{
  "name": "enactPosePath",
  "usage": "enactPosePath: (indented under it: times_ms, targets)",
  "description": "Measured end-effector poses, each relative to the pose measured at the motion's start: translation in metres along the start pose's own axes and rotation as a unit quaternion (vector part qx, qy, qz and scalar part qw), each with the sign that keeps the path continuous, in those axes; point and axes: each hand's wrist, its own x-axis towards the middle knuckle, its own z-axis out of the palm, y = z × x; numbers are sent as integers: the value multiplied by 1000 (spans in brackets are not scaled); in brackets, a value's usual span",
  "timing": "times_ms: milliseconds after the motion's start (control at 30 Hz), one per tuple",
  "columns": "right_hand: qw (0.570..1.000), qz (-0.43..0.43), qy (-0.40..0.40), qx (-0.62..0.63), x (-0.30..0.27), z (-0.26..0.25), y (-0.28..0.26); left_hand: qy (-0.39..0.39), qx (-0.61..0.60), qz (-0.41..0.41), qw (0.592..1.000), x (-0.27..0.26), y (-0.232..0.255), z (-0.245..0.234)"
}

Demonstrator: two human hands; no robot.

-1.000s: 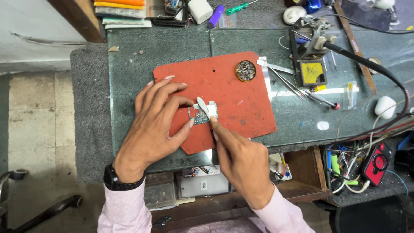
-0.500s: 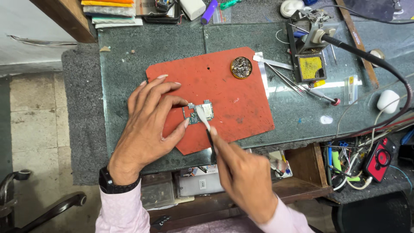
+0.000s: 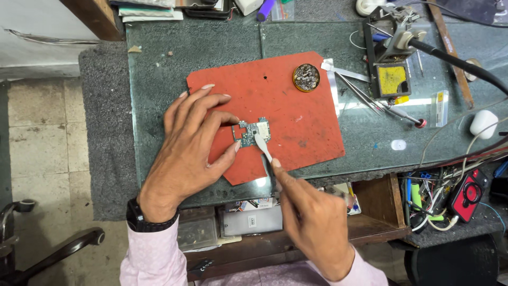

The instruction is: The person uses a toothbrush to scrub a small circuit board placed on a red mat. They hold the board steady with their left hand while scrubbing with their right hand, focusing on a specific area of the board.

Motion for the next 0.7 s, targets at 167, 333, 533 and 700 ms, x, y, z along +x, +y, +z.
enactPosePath:
  times_ms: [167,333,533,700]
  targets:
    - [998,-33,50,16,17,13,7,-5,7,-1,1000,0,2,-1]
    - [1000,8,-3,22,8,-2,-1,-7,3,-5,1000,2,2,-1]
    - [998,-26,37,46,13,5,12,-10,7,-10,1000,0,2,0]
    - [999,22,10,43,5,-1,10,-12,14,-12,1000,5,6,-3]
